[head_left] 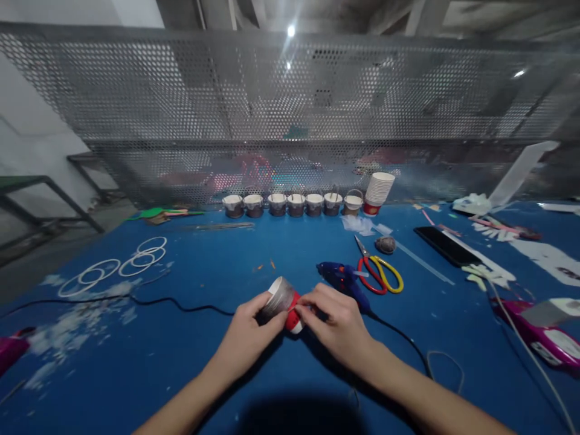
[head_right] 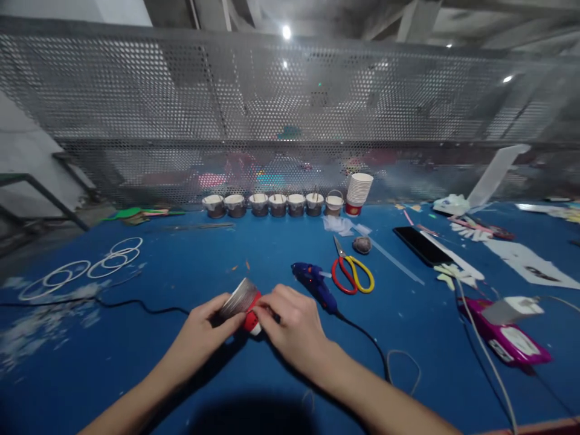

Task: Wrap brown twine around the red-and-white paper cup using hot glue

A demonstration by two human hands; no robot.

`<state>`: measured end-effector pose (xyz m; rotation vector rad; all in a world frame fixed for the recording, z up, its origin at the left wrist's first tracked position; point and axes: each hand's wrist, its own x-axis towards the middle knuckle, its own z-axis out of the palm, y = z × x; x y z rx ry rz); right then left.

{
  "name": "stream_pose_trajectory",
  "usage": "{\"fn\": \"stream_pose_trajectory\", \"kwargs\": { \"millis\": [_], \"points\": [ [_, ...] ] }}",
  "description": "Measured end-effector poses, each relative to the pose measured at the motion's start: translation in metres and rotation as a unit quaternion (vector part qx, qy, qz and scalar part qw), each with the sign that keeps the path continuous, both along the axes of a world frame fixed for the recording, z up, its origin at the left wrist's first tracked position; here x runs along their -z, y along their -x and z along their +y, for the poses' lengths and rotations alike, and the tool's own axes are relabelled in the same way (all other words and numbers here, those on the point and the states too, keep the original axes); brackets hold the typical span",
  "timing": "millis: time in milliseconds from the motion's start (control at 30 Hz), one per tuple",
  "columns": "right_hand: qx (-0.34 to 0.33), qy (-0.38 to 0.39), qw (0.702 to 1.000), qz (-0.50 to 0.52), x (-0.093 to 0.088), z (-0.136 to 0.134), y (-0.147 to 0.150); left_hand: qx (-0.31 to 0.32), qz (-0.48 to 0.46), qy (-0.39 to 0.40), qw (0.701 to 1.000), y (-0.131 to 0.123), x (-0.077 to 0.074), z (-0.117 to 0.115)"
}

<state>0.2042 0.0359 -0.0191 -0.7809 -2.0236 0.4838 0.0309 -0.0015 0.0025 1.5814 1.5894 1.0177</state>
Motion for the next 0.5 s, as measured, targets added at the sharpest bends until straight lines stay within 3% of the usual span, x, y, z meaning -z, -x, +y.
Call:
{"fn": "stream_pose_trajectory", "kwargs": {
  "millis": [500],
  "points": [
    [0.024, -0.047, 0.999, -0.009, 0.0018, 0.0005, 0.0009, 0.044, -0.092, 0.073, 0.992, -0.0062, -0.004, 0.0]
  ]
}}
